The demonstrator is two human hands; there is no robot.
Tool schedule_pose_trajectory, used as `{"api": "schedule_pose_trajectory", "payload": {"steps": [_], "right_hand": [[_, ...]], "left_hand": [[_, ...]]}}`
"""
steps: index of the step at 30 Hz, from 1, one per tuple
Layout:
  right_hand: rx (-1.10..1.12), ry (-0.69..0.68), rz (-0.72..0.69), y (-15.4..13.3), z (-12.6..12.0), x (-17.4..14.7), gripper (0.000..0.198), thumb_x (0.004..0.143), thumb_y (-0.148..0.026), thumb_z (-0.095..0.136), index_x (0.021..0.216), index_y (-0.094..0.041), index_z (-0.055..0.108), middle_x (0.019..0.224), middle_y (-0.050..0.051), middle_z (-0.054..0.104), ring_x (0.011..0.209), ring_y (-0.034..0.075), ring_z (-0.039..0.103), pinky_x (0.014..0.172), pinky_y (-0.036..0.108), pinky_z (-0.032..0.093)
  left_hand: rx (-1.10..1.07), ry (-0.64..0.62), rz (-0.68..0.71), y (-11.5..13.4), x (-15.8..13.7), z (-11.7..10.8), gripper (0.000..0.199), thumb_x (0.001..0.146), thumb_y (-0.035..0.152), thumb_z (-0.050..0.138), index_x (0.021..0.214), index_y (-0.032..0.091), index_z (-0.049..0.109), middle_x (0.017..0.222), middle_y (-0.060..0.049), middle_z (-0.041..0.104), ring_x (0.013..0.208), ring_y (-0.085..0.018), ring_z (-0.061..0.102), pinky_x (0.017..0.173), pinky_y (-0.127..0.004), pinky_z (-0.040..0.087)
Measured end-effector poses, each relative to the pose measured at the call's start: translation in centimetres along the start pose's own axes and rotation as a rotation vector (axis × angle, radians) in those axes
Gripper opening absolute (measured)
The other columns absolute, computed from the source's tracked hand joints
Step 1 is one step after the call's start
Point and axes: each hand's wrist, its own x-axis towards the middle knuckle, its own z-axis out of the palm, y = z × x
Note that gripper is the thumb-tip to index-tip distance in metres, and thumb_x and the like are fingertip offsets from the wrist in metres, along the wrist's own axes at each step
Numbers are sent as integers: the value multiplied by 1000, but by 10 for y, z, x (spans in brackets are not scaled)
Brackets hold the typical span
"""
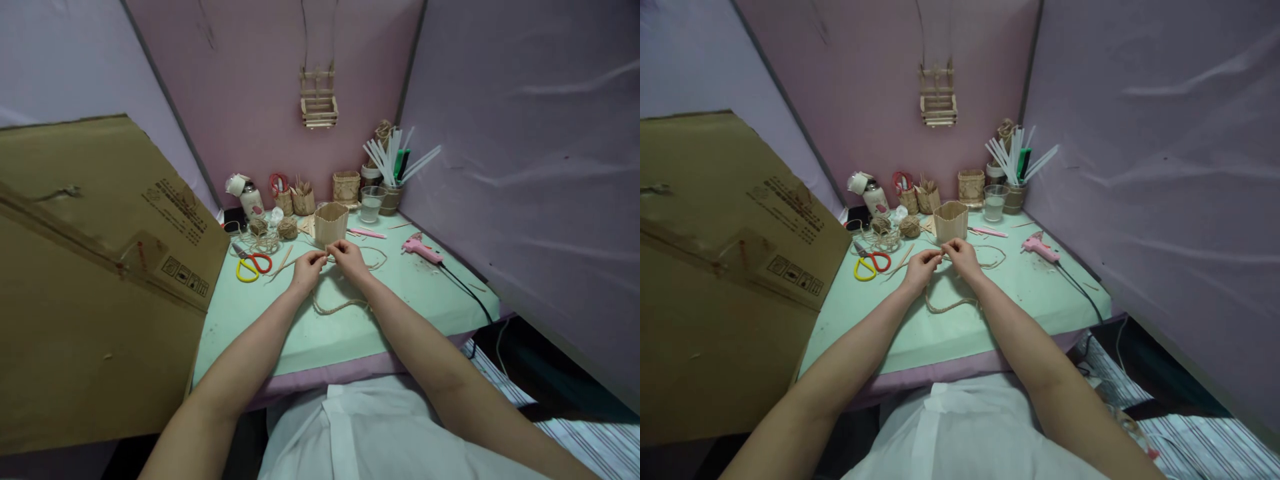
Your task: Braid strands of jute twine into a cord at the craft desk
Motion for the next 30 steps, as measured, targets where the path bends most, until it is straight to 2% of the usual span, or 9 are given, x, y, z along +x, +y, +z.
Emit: {"api": "schedule_pose_trajectory", "payload": {"steps": [4,12,16,21,25,30], "right_hand": [[139,-76,167,2,1,0,28,70,-45,60,65,-18,56,49,-5,45,46,9,36,48,24,29],[166,-64,191,3,0,1,30,66,-46,64,66,-17,57,53,-3,50,47,8,37,46,23,28],[206,-138,286,3,-1,0,32,66,-49,65,67,-18,57,52,-4,48,46,8,36,44,23,26],[394,-231,414,1,-3,0,33,63,-47,70,69,-18,56,58,-3,50,53,8,42,45,20,28],[498,-258,450,-2,-5,0,32,60,-43,74,72,-18,58,60,-3,50,56,9,43,46,20,29],[505,-277,457,-2,-6,1,32,61,-44,73,69,-18,56,59,-4,46,56,8,42,47,20,29]], "left_hand": [[-2,1,-21,1,-1,0,15,65,21,62,76,13,68,61,0,59,56,-10,47,55,-24,37],[-41,-63,-64,-3,0,-3,20,65,23,63,81,13,69,60,0,59,53,-9,44,54,-24,35],[-49,-45,-80,-5,-1,-3,22,65,26,63,82,13,69,61,0,59,53,-9,44,54,-23,34],[-79,-40,-109,-6,0,-3,26,65,30,64,84,13,68,59,0,57,51,-8,42,51,-23,31],[-82,-70,-110,-7,-1,-2,27,65,32,64,83,13,68,59,1,56,50,-8,40,51,-22,30],[-78,-84,-106,-7,-2,-2,28,65,34,63,83,13,67,59,1,55,50,-8,40,50,-22,29]]}}
